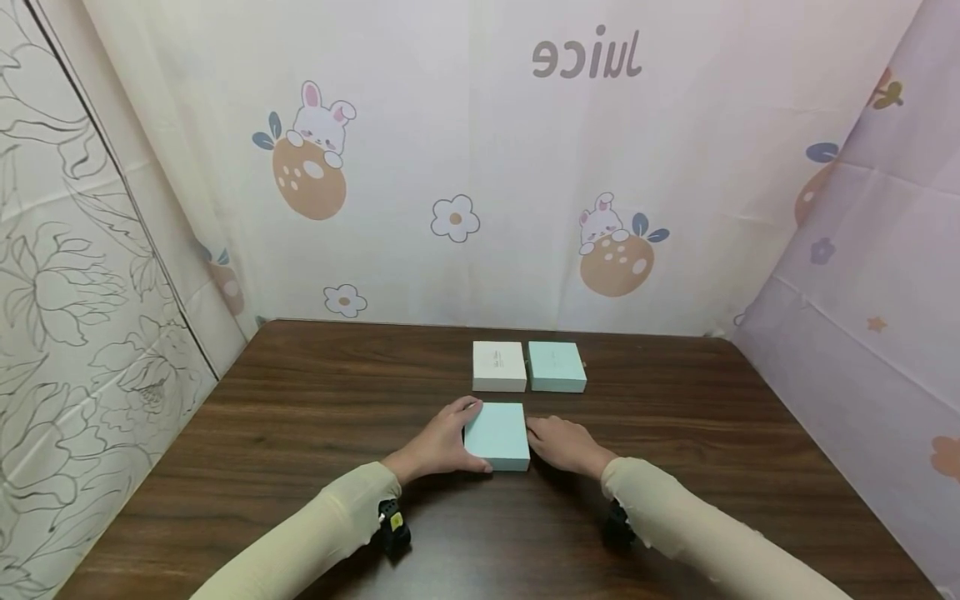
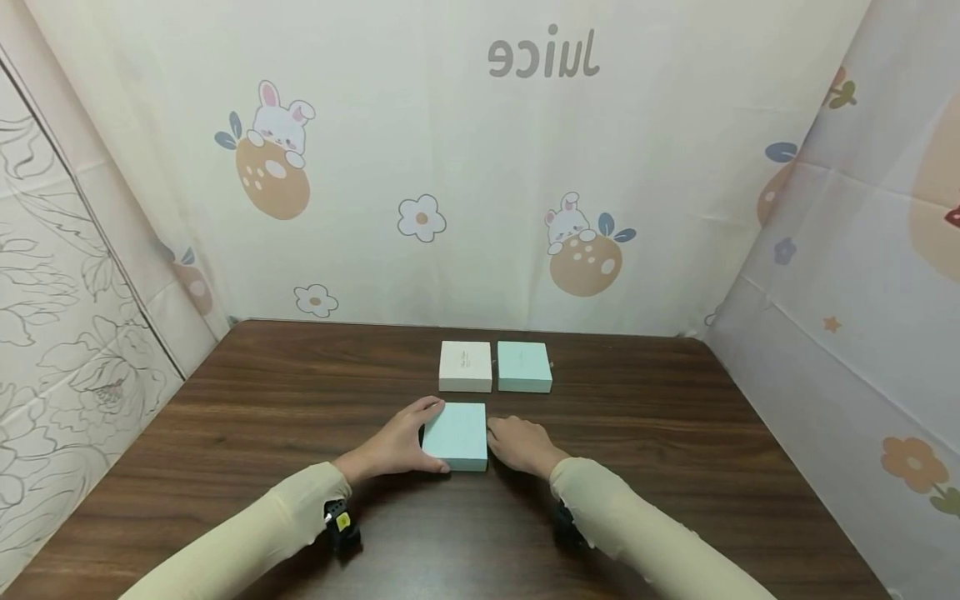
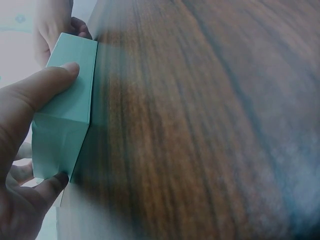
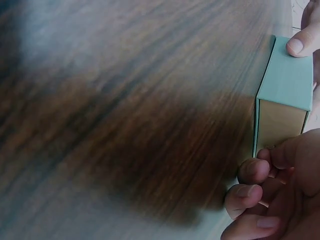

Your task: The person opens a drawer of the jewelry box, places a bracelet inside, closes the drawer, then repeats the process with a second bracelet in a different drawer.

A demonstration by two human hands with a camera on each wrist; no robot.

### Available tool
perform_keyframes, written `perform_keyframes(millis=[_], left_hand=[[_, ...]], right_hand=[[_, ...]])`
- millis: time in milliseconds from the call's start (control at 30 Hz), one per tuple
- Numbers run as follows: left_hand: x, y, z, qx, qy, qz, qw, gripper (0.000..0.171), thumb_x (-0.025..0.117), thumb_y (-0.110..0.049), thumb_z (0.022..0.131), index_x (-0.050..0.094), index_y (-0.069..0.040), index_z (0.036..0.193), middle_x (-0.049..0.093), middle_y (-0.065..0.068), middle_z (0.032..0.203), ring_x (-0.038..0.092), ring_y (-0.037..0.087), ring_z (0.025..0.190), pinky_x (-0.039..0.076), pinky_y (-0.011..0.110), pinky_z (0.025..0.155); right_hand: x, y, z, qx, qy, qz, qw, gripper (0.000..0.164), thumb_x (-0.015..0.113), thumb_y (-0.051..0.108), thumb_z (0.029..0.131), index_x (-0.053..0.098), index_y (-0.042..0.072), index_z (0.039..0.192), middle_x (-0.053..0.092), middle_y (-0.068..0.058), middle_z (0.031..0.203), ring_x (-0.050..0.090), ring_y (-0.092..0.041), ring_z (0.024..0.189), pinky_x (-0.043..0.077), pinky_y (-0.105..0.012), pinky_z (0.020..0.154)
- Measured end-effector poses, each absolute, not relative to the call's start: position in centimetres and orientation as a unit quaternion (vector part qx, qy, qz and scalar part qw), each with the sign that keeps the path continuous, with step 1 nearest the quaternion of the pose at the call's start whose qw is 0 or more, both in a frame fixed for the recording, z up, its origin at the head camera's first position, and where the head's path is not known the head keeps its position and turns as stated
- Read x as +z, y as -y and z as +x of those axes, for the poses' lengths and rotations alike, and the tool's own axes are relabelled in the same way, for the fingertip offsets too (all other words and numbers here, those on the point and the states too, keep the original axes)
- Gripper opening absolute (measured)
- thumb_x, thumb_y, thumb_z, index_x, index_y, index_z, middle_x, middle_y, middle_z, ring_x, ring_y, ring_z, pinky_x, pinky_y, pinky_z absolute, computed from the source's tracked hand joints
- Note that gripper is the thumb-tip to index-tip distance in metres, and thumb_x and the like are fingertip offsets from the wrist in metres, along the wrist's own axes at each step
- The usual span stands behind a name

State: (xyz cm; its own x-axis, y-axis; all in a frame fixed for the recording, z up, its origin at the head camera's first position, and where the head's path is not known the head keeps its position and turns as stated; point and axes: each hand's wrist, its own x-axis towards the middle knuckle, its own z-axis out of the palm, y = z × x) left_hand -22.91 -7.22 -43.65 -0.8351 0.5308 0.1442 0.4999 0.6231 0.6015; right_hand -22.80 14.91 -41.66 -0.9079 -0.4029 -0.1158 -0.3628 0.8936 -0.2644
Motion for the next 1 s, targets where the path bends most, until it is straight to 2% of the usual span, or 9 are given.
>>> perform_keyframes(millis=[533, 767, 900, 1000], left_hand=[[-43.7, 7.1, -22.8, 0.328, -0.9, 0.287, 0.024, 0.099, 0.076, -0.047, 0.059, 0.032, -0.003, 0.136, 0.032, 0.009, 0.136, 0.037, 0.019, 0.114, 0.037, 0.035, 0.089], [-43.7, 7.0, -22.9, 0.332, -0.897, 0.292, 0.021, 0.099, 0.076, -0.047, 0.06, 0.032, -0.002, 0.136, 0.033, 0.009, 0.136, 0.037, 0.019, 0.114, 0.037, 0.035, 0.089], [-43.7, 7.0, -22.9, 0.335, -0.898, 0.283, 0.027, 0.098, 0.077, -0.044, 0.06, 0.032, -0.002, 0.136, 0.032, 0.008, 0.136, 0.036, 0.018, 0.114, 0.036, 0.034, 0.09], [-43.8, 7.0, -22.9, 0.335, -0.898, 0.284, 0.026, 0.098, 0.078, -0.043, 0.06, 0.032, -0.001, 0.135, 0.032, 0.008, 0.135, 0.038, 0.017, 0.113, 0.036, 0.033, 0.09]], right_hand=[[-41.5, -15.1, -22.9, -0.154, -0.962, -0.205, 0.093, 0.019, 0.043, 0.019, 0.092, 0.056, 0.017, 0.078, 0.048, 0.006, 0.063, 0.043, -0.01, 0.058, 0.037, -0.031, 0.054], [-41.1, -16.0, -23.0, -0.247, -0.926, -0.25, 0.137, 0.027, 0.034, 0.014, 0.095, 0.051, 0.007, 0.076, 0.043, 0.001, 0.06, 0.039, -0.011, 0.052, 0.036, -0.028, 0.051], [-41.1, -16.2, -23.1, -0.274, -0.914, -0.255, 0.156, 0.029, 0.03, 0.018, 0.096, 0.052, 0.008, 0.08, 0.045, 0.001, 0.061, 0.041, -0.012, 0.054, 0.038, -0.028, 0.053], [-41.1, -16.1, -23.1, -0.267, -0.917, -0.249, 0.16, 0.028, 0.032, 0.025, 0.096, 0.052, 0.012, 0.081, 0.044, 0.002, 0.062, 0.042, -0.012, 0.056, 0.038, -0.028, 0.054]])
